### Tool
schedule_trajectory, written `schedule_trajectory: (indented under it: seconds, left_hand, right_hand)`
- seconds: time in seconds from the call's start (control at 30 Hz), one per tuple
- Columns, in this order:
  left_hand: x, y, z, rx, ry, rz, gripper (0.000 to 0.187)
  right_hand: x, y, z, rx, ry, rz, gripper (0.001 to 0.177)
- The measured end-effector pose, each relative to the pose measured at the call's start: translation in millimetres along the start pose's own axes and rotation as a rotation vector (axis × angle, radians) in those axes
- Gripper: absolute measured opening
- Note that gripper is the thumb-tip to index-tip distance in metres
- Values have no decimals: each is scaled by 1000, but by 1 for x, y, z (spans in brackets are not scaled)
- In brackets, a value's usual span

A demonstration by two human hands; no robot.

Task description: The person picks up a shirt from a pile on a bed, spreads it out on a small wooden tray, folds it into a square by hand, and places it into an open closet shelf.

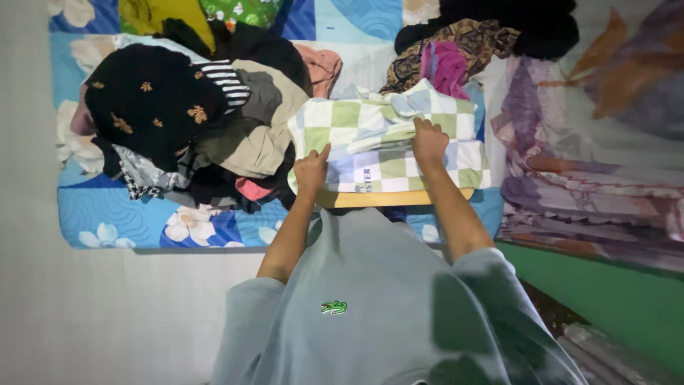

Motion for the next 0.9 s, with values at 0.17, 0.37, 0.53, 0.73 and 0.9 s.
schedule_trajectory:
  seconds: [0.17, 0.37, 0.53, 0.73, 0.9]
  left_hand:
    - [21, 16, 19, -18, 217, 0, 52]
    - [5, -31, 63, -519, 342, -280, 45]
    - [21, -79, 108, -2051, 1146, -948, 81]
    - [44, -79, 106, -2531, 1106, -590, 57]
    - [46, -73, 108, -2663, 1226, -459, 67]
  right_hand:
    - [-6, 19, -24, 479, -261, 123, 57]
    - [-27, 17, -55, 772, -300, 261, 53]
    - [-43, 13, -70, 843, -219, 252, 51]
    - [-64, -6, -74, 932, -91, 231, 49]
    - [-73, -50, -69, 973, -84, 359, 67]
Point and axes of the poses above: each hand's wrist, its own x-axis towards the middle knuckle, its own y-axis out of the back of the hand, z = x × y, the point moved 3 cm from there along x, towards the middle knuckle, and after that the axes turned 12 degrees about x, right-handed, at the moved point
